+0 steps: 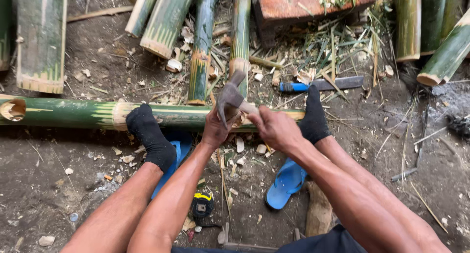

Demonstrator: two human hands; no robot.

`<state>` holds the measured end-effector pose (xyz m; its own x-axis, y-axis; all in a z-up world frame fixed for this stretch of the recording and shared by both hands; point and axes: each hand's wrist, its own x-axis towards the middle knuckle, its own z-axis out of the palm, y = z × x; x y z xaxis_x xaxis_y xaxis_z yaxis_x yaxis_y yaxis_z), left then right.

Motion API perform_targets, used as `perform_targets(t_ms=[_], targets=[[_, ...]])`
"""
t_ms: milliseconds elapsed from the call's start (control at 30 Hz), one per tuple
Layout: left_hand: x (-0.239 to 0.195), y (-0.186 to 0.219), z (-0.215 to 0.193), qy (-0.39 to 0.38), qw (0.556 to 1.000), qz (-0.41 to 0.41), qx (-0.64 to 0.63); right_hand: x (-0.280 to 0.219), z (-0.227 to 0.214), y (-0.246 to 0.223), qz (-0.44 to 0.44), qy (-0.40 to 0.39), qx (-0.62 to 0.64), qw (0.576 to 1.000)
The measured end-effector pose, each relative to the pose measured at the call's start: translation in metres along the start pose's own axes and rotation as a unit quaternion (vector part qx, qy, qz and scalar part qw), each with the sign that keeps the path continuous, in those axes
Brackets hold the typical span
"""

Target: The person sits on the ground and uses a hammer and chisel to carve a circular hole into a bamboo pole. They repeatedly strike the chisel to remove material, then lift the pole to inspect the hole before continuing to carve.

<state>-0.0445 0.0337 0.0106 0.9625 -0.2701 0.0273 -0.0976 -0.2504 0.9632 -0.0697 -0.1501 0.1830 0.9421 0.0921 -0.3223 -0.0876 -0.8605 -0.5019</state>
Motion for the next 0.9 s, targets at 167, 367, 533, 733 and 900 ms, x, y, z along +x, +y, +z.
perform_targets(t_ms=[167, 367, 533, 733, 900], targets=[[0.021, 0.005, -0.008, -0.022, 0.996, -0.008, -0.081, -0.023, -0.055, -0.017, -0.065, 0.120, 0.135, 0.981], [0.036, -0.012, -0.007, -0.046, 0.993, -0.022, -0.103, -0.011, -0.039, -0.015, -0.273, 0.279, 0.229, 0.892], [0.046, -0.023, -0.008, 0.023, 0.999, 0.037, -0.010, 0.030, -0.026, -0.027, 0.026, -0.006, -0.027, 0.999], [0.044, -0.031, -0.007, -0.024, 0.981, 0.130, -0.140, -0.010, -0.039, -0.017, -0.128, 0.160, 0.191, 0.960], [0.027, -0.036, 0.008, -0.027, 0.993, -0.048, -0.102, 0.024, 0.022, 0.015, -0.074, 0.116, 0.019, 0.990]])
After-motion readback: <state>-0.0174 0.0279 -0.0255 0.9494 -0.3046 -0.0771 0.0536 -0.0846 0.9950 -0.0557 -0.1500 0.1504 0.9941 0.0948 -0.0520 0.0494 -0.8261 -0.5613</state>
